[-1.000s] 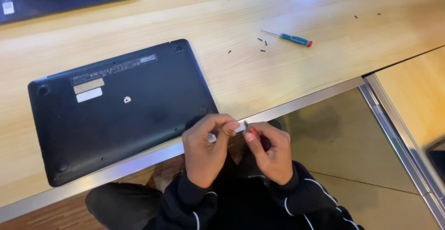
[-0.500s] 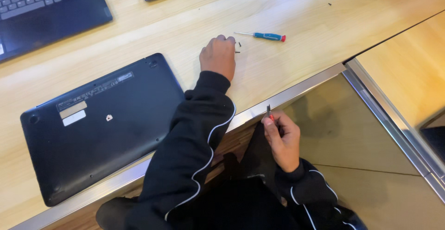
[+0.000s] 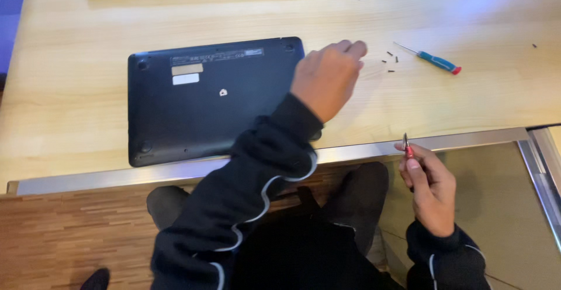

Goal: The person uses a red-handled screwdriver to remove multiple screws from the bottom panel of a black laptop. The screws are placed on the table as they are removed. The laptop remains closed throughout the process.

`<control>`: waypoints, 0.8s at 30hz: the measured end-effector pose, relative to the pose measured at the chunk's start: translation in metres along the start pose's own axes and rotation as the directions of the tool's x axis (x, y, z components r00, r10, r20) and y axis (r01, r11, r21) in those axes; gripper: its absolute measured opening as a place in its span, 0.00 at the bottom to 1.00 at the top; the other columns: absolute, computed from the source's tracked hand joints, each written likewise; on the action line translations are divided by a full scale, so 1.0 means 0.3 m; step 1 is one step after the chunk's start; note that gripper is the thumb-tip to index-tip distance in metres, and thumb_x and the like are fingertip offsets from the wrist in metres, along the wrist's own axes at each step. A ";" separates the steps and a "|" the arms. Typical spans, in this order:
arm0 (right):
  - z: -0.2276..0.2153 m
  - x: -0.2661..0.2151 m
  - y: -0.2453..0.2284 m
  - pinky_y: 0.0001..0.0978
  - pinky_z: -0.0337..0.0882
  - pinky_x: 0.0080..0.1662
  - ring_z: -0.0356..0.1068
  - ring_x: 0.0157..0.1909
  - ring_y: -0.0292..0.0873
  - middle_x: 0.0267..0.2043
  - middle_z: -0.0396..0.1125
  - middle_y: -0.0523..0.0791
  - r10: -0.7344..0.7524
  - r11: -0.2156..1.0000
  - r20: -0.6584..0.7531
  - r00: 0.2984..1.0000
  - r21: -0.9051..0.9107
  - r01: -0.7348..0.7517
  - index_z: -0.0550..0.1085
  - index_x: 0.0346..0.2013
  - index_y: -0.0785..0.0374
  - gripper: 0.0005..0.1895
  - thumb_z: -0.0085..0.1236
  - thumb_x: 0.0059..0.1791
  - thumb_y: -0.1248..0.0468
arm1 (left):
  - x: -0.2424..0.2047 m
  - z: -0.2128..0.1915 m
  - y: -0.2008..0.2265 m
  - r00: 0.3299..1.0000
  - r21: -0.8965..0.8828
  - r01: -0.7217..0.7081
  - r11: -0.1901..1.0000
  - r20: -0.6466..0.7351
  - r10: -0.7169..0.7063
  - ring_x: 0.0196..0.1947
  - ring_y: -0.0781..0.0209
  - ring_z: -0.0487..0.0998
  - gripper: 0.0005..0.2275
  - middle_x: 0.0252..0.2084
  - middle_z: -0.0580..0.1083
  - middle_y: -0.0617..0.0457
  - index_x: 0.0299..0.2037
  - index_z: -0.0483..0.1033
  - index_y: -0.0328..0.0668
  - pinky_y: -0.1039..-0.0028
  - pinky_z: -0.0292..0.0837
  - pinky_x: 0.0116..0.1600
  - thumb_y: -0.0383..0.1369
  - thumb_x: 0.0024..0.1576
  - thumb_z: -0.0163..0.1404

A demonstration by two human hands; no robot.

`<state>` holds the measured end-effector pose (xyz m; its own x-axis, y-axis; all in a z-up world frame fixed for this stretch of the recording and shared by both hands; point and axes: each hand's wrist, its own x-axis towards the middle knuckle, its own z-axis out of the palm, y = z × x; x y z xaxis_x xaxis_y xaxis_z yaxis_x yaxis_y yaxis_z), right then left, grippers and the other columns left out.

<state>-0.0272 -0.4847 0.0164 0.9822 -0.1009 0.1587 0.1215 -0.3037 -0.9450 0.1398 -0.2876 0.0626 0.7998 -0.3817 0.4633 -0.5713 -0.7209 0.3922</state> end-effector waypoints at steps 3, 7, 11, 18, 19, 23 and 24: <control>-0.016 0.049 -0.040 0.24 0.70 0.36 0.68 0.31 0.35 0.49 0.71 0.50 -0.074 0.966 0.128 0.989 -0.236 0.103 0.71 0.51 0.71 0.17 0.47 0.51 0.63 | -0.196 -0.264 -0.135 0.996 -0.080 -0.008 0.997 -0.087 0.001 0.33 0.53 0.77 0.07 0.37 0.78 0.48 0.41 0.75 0.38 0.64 0.73 0.37 0.31 0.59 0.46; 0.079 0.157 -0.207 0.21 0.71 0.37 0.73 0.35 0.34 0.40 0.74 0.45 -0.153 0.864 0.353 0.923 -0.406 0.299 0.76 0.44 0.65 0.14 0.52 0.48 0.61 | -0.486 -0.454 -0.276 0.974 0.137 0.190 0.972 -0.148 -0.170 0.44 0.52 0.76 0.08 0.43 0.77 0.54 0.46 0.76 0.42 0.59 0.65 0.41 0.34 0.61 0.48; 0.221 0.262 -0.356 0.25 0.60 0.26 0.62 0.19 0.36 0.32 0.73 0.40 -0.258 0.702 0.647 0.717 -0.385 0.600 0.75 0.42 0.60 0.10 0.53 0.48 0.62 | -0.682 -0.489 -0.349 0.931 0.254 0.343 0.904 -0.218 -0.292 0.59 0.48 0.70 0.16 0.56 0.73 0.47 0.53 0.73 0.37 0.58 0.61 0.51 0.41 0.62 0.47; 0.374 0.324 -0.409 0.39 0.61 0.21 0.66 0.18 0.48 0.26 0.70 0.41 -0.050 0.415 0.815 0.577 -0.509 0.755 0.75 0.36 0.55 0.07 0.52 0.48 0.59 | -0.754 -0.473 -0.383 0.921 0.339 0.351 0.873 -0.294 -0.256 0.64 0.47 0.69 0.22 0.61 0.73 0.47 0.57 0.74 0.37 0.58 0.60 0.61 0.46 0.62 0.41; 0.383 0.325 -0.412 0.39 0.61 0.21 0.66 0.18 0.48 0.26 0.70 0.41 -0.035 0.406 0.821 0.570 -0.510 0.758 0.75 0.36 0.55 0.07 0.52 0.48 0.59 | -0.756 -0.472 -0.385 0.916 0.324 0.363 0.874 -0.298 -0.269 0.64 0.47 0.69 0.22 0.61 0.73 0.47 0.57 0.74 0.37 0.58 0.60 0.61 0.46 0.62 0.41; 0.425 0.337 -0.428 0.42 0.60 0.20 0.64 0.19 0.49 0.24 0.68 0.39 0.031 0.345 0.821 0.571 -0.545 0.764 0.75 0.35 0.51 0.07 0.50 0.48 0.56 | -0.757 -0.477 -0.400 0.914 0.347 0.354 0.868 -0.325 -0.243 0.62 0.49 0.72 0.22 0.59 0.75 0.47 0.55 0.77 0.37 0.60 0.61 0.60 0.46 0.62 0.41; 0.436 0.341 -0.433 0.42 0.59 0.20 0.64 0.18 0.49 0.22 0.67 0.38 0.045 0.334 0.830 0.555 -0.536 0.775 0.75 0.34 0.52 0.07 0.50 0.49 0.56 | -0.757 -0.480 -0.405 0.918 0.361 0.345 0.866 -0.322 -0.232 0.62 0.49 0.72 0.22 0.59 0.75 0.48 0.55 0.77 0.38 0.61 0.61 0.60 0.45 0.63 0.41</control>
<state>0.0763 -0.3317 0.1178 0.6701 0.7172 -0.1915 0.7249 -0.6878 -0.0391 0.0012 -0.0301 0.0241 0.8074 0.0024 0.5900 -0.1527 -0.9651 0.2128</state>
